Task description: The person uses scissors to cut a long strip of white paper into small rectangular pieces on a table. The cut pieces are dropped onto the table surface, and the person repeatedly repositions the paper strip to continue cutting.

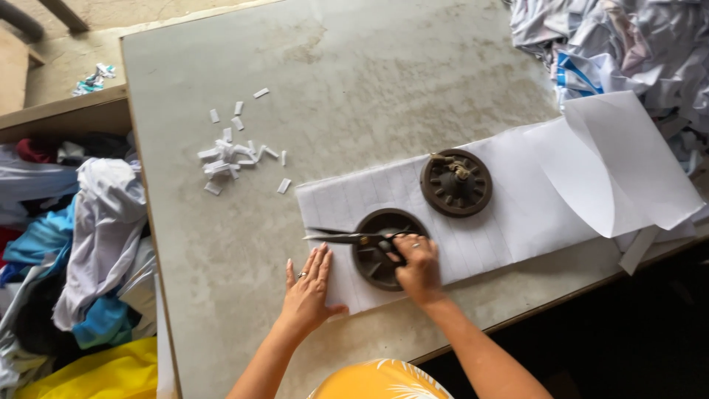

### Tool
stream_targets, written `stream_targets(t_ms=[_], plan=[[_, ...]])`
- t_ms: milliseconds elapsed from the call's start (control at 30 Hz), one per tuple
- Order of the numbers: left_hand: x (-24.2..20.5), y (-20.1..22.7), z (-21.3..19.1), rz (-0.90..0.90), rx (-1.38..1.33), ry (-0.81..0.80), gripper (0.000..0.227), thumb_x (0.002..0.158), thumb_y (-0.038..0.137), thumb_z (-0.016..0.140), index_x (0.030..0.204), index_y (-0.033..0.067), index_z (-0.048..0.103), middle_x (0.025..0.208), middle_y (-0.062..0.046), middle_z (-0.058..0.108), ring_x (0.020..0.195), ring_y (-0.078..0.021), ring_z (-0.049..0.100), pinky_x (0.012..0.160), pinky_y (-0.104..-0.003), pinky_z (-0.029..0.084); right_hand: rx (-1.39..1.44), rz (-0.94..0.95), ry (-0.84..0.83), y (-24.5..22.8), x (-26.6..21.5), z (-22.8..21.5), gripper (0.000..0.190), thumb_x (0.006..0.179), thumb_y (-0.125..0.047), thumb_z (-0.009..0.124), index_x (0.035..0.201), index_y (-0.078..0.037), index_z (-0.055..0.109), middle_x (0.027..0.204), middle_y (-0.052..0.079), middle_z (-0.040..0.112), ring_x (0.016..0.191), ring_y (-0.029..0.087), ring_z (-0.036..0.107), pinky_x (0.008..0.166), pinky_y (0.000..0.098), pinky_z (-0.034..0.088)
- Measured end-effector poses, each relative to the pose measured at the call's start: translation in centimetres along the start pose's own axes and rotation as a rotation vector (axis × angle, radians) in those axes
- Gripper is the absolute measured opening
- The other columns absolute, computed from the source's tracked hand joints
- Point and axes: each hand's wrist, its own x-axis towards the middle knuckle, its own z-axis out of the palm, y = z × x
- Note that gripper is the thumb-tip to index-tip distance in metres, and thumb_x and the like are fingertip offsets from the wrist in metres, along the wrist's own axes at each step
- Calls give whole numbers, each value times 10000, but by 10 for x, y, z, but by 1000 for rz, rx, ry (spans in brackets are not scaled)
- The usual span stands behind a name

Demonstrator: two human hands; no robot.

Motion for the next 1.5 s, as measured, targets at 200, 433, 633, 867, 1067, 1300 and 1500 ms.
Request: stream_targets(t_ms=[200,433,633,867,1067,1300,1500], plan=[[-15,14,-37,-1,-86,-32,1238,715,555,886,1634,113,185,1724,-90,154,1587,-245,150,1218,-690,58,-86,64,96,12,11,-54,412,732,-237,888,1101,-119,748,1047,76,746,1015,304,665,904,466,497],[-10,-22,30,99,-138,307,695,850,240,763,1498,204,515,1601,-55,434,1459,-312,381,1175,-543,231,232,796,-595,-69,-56,-141,45,825,-135,715,819,-178,705,835,-28,881,845,136,812,826,289,576],[-22,-22,-22,-102,-479,82,457,1053,151,430,1414,353,626,960,-67,491,888,-316,518,678,-452,487,834,886,-948,-61,-204,-143,777,597,-811,570,711,-46,643,596,69,667,572,153,602,553,287,461],[-38,-4,-127,-433,-920,-359,844,794,39,198,1428,411,612,1383,-140,653,698,-136,696,676,-282,566,1110,1074,-992,-105,-191,-110,797,607,-805,587,750,-21,615,659,93,599,538,171,557,520,288,444],[-39,4,-115,-476,-978,-391,445,1045,309,504,1481,375,564,779,-106,761,699,-163,726,651,-300,611,1200,1256,-940,-138,-158,-87,767,661,-749,615,761,12,606,648,120,536,536,212,532,555,314,446],[-55,19,-77,-475,-1208,-158,801,829,35,769,1526,349,528,675,-28,678,624,-102,657,709,-250,584,1009,1239,-872,-146,-172,-69,728,676,-722,617,741,3,616,619,113,543,510,179,530,498,287,469],[-59,20,-61,-478,-1282,-86,743,854,20,750,1510,309,557,710,-15,663,643,-100,654,730,-232,601,988,1163,-826,-149,-179,-64,646,779,-687,591,708,-45,572,613,91,546,514,166,538,495,276,468]])
